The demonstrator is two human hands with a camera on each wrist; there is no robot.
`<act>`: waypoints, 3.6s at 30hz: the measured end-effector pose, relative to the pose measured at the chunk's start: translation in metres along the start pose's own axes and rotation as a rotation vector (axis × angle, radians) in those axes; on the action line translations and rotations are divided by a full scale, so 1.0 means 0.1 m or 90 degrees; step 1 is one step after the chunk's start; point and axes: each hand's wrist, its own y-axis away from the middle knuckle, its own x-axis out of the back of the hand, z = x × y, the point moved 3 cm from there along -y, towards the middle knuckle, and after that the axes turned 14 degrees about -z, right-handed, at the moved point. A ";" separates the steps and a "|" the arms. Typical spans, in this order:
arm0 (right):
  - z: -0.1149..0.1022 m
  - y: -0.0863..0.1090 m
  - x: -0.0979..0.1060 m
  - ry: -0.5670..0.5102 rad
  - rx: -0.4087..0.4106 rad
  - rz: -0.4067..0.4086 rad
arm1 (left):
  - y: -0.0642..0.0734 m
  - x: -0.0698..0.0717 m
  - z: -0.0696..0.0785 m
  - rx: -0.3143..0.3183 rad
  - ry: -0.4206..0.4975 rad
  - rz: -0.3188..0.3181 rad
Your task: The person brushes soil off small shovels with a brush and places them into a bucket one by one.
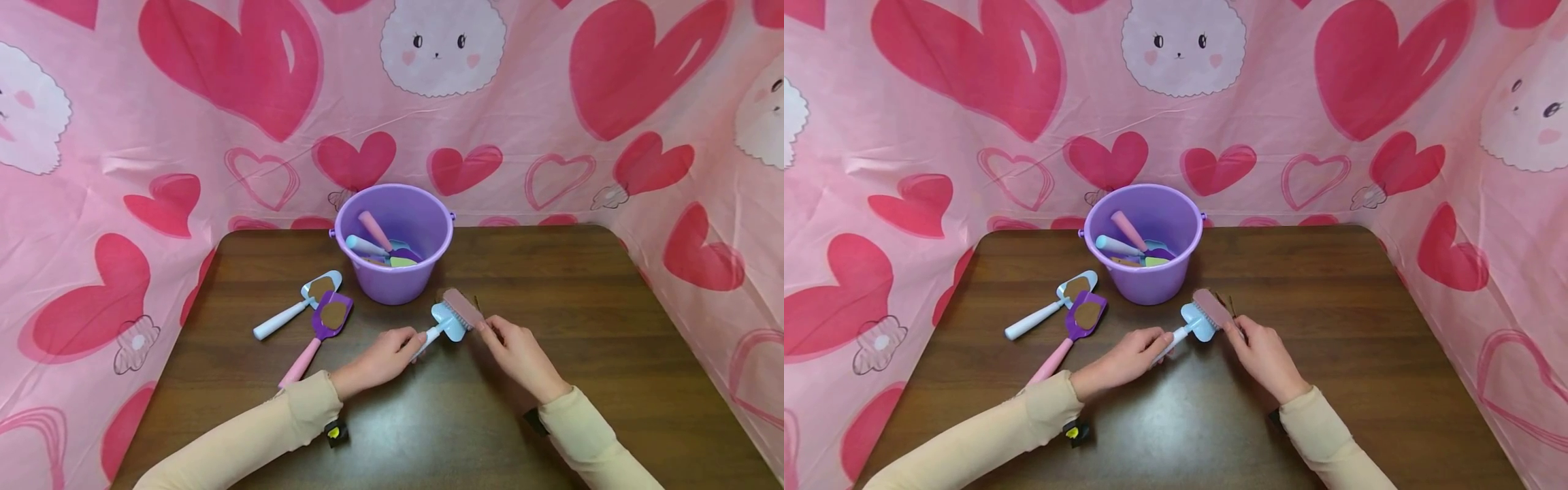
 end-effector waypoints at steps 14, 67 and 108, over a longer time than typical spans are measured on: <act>-0.06 0.02 0.01 -0.013 0.056 0.001 | -0.01 0.03 -0.04 -0.015 -0.022 0.029; 0.15 0.11 0.15 0.004 0.009 0.120 | 0.11 0.15 -0.03 -0.049 -0.018 0.038; 0.24 0.21 0.16 -0.003 0.000 0.076 | -0.04 1.85 0.97 0.057 -0.480 0.073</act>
